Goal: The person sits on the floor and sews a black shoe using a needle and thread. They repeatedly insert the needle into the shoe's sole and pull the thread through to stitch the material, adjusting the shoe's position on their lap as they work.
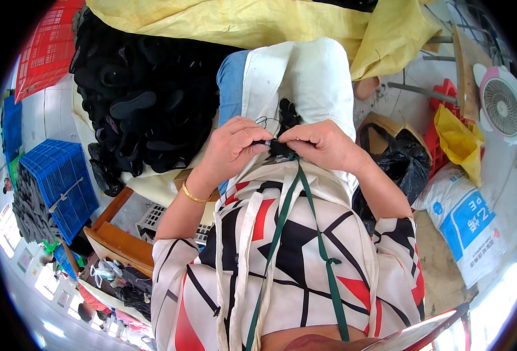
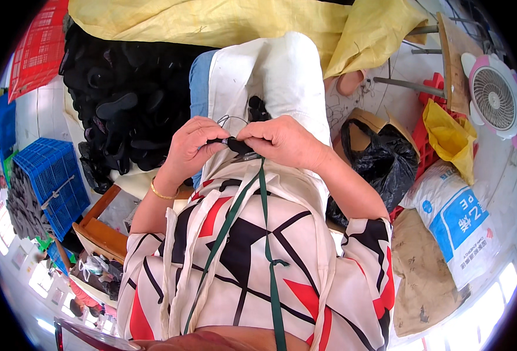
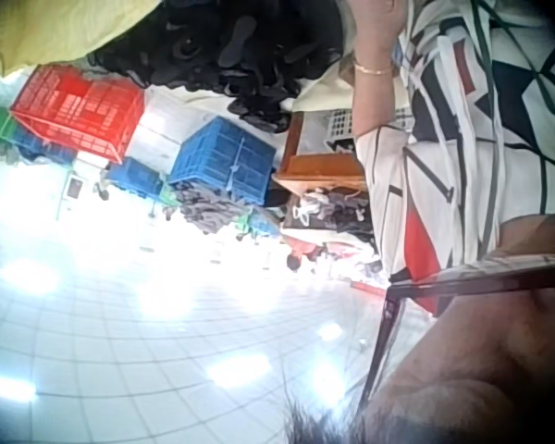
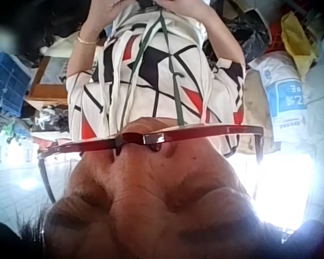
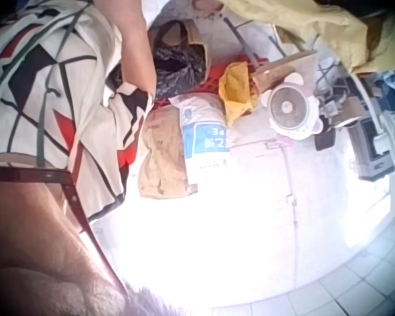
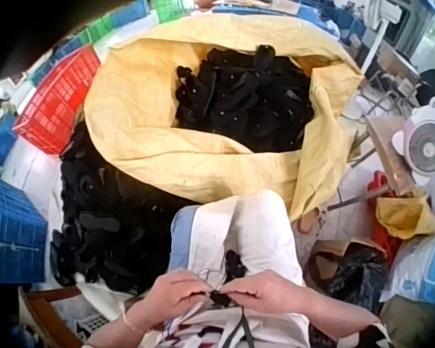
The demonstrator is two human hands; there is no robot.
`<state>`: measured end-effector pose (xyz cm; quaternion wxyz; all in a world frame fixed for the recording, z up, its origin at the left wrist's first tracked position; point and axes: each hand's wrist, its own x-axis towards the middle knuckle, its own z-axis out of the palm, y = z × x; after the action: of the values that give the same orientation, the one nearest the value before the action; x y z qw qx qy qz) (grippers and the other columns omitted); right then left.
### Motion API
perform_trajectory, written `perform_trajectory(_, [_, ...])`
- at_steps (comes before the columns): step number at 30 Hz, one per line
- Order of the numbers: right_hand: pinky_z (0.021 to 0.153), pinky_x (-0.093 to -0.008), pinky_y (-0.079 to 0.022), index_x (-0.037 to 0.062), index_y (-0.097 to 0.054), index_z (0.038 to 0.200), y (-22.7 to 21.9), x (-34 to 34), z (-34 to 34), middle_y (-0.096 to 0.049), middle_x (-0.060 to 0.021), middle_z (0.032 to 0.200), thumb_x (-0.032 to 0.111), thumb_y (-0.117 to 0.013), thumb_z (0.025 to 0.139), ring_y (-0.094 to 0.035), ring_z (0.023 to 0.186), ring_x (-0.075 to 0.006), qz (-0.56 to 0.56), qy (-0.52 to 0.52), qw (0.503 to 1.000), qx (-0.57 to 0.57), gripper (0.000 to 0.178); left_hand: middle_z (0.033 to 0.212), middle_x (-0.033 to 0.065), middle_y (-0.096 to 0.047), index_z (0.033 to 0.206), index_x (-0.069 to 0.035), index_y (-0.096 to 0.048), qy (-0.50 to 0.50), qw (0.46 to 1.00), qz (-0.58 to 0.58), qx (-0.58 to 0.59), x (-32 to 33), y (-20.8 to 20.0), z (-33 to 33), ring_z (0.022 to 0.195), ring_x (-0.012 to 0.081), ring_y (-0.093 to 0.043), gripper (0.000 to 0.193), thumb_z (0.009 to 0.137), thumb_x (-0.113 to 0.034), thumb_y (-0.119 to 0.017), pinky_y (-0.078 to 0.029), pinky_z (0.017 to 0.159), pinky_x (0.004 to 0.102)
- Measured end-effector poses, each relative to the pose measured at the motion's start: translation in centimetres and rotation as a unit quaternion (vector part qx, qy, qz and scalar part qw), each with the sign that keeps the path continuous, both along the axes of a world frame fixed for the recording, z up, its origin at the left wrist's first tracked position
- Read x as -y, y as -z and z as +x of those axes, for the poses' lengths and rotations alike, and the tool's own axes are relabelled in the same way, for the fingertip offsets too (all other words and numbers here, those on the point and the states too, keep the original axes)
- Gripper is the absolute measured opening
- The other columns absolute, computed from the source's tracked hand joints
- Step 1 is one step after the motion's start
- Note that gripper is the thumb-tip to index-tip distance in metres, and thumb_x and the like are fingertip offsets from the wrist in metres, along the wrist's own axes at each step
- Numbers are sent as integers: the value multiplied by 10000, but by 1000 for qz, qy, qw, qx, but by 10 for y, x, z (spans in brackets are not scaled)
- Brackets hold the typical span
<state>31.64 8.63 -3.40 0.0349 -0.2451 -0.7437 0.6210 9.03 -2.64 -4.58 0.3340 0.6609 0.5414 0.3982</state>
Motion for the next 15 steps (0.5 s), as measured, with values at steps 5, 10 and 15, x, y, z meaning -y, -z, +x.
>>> perform_trajectory(5, [742, -295, -542, 60, -703, 1094, 3, 0, 1, -722, -110, 926, 58, -648, 912, -695, 779, -233, -18, -3, 999, -32, 190, 938, 81, -695, 995, -49, -714, 12, 1000, -2, 1, 3, 4, -1, 880, 268, -657, 223, 819, -174, -775, -529, 779, 345])
perform_trajectory(10, [773, -290, -542, 50, -702, 1089, 9, 0, 1, -730, -103, 942, 58, -653, 927, -702, 826, -216, -47, -12, 998, -42, 170, 935, 78, -698, 989, -50, -719, 20, 999, -30, 30, 5, 1, 1, 878, 260, -659, 205, 801, -105, -782, -529, 775, 338])
perform_trajectory(15, [781, -279, -540, 42, -698, 1081, 19, 6, 0, -732, -82, 941, 56, -648, 943, -695, 846, -174, -92, -9, 993, -68, 148, 916, 71, -707, 977, -50, -730, 14, 994, -48, 96, 11, 5, 5, 870, 247, -662, 221, 764, -30, -789, -527, 771, 328])
